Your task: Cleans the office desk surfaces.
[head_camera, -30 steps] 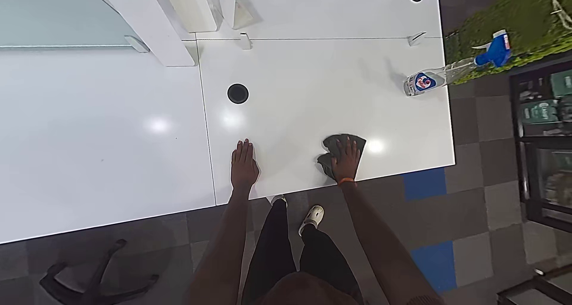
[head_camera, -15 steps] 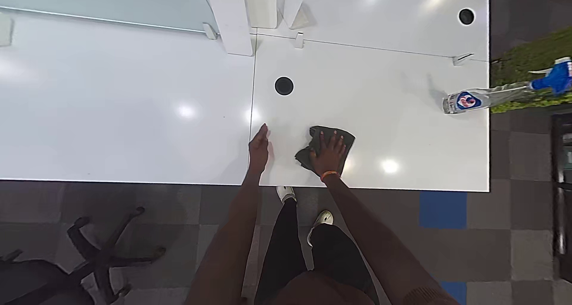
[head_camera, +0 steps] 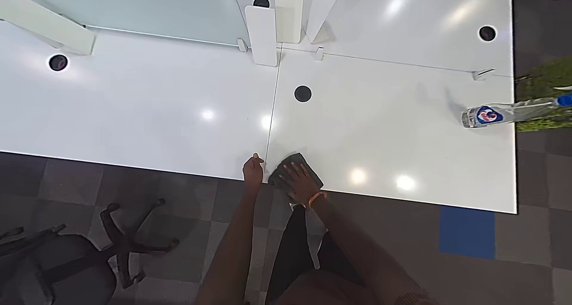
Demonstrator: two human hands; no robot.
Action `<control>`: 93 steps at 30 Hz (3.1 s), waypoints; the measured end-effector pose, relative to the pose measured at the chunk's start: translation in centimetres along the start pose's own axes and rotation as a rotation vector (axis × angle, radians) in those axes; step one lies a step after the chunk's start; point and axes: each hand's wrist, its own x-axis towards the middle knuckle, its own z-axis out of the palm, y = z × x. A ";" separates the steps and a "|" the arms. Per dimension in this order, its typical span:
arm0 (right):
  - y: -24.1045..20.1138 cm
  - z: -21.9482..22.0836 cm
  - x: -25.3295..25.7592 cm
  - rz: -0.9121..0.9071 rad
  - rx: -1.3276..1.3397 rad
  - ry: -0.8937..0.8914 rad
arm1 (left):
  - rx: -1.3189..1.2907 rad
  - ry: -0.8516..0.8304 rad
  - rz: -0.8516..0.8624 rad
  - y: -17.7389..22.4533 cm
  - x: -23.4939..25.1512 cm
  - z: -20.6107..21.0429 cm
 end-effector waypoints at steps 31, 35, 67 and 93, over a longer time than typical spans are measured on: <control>21.7 -11.7 2.2 0.669 -0.090 0.437 | 0.582 0.047 0.436 17.4 12.4 14.2; 23.0 -13.8 5.9 0.611 -0.108 0.477 | 0.464 0.202 0.503 9.8 9.6 13.9; 21.0 -9.1 -0.9 -0.100 -0.056 0.270 | 0.359 0.180 0.659 14.1 12.1 14.6; 20.2 -8.8 -0.5 0.112 -0.116 0.302 | 0.661 -0.160 0.697 15.2 8.6 18.7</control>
